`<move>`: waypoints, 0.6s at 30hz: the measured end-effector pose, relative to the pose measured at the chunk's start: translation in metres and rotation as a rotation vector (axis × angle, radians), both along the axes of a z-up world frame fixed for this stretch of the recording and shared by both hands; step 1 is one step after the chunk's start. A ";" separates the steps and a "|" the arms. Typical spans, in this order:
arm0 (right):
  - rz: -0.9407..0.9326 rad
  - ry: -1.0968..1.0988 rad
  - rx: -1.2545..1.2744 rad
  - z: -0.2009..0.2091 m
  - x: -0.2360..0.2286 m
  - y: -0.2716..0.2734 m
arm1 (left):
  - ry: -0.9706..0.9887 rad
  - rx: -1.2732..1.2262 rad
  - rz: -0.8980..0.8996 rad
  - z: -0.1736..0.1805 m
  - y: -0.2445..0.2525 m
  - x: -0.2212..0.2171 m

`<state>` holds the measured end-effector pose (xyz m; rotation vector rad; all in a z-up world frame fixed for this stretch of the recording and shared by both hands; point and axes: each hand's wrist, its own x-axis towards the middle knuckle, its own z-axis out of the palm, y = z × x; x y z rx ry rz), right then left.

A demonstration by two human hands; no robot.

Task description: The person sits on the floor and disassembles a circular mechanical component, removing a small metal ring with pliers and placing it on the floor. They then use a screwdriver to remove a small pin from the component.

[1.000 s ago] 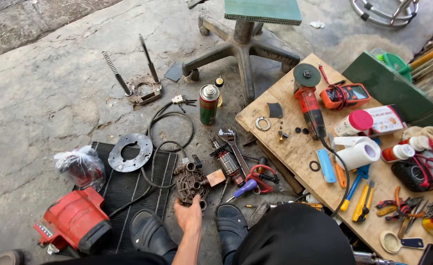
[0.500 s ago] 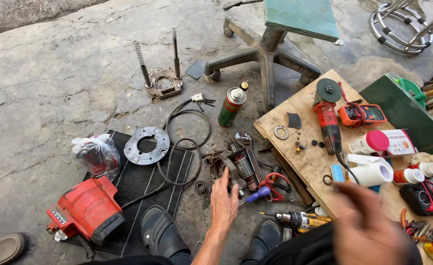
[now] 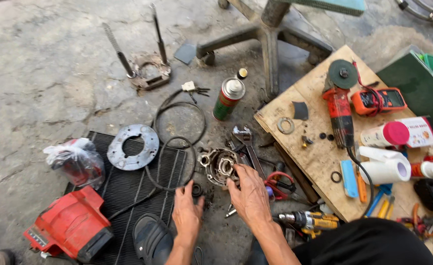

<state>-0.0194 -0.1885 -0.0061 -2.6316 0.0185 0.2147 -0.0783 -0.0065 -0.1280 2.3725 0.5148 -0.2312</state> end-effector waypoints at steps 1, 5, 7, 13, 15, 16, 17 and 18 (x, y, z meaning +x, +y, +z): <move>-0.021 0.049 0.088 0.007 -0.003 -0.001 | 0.152 -0.222 0.134 0.032 0.002 0.006; -0.090 0.155 0.240 0.030 0.004 0.000 | 0.195 -0.153 0.269 0.004 0.023 0.018; -0.146 0.184 0.279 0.052 -0.002 0.000 | 0.153 -0.345 0.499 0.046 0.025 0.016; -0.286 0.275 0.582 0.096 -0.022 0.021 | 0.034 -1.371 0.935 0.152 0.019 0.004; -0.283 0.399 0.683 0.113 -0.042 0.032 | 0.050 -1.491 0.939 0.176 0.009 -0.020; -0.220 0.380 0.687 0.122 -0.044 0.036 | 0.048 -1.552 0.866 0.187 0.004 -0.025; -0.158 0.360 0.689 0.131 -0.046 0.039 | 0.045 -1.612 0.792 0.199 -0.001 -0.030; -0.159 0.345 0.683 0.140 -0.049 0.037 | 0.043 -1.623 0.778 0.207 -0.004 -0.030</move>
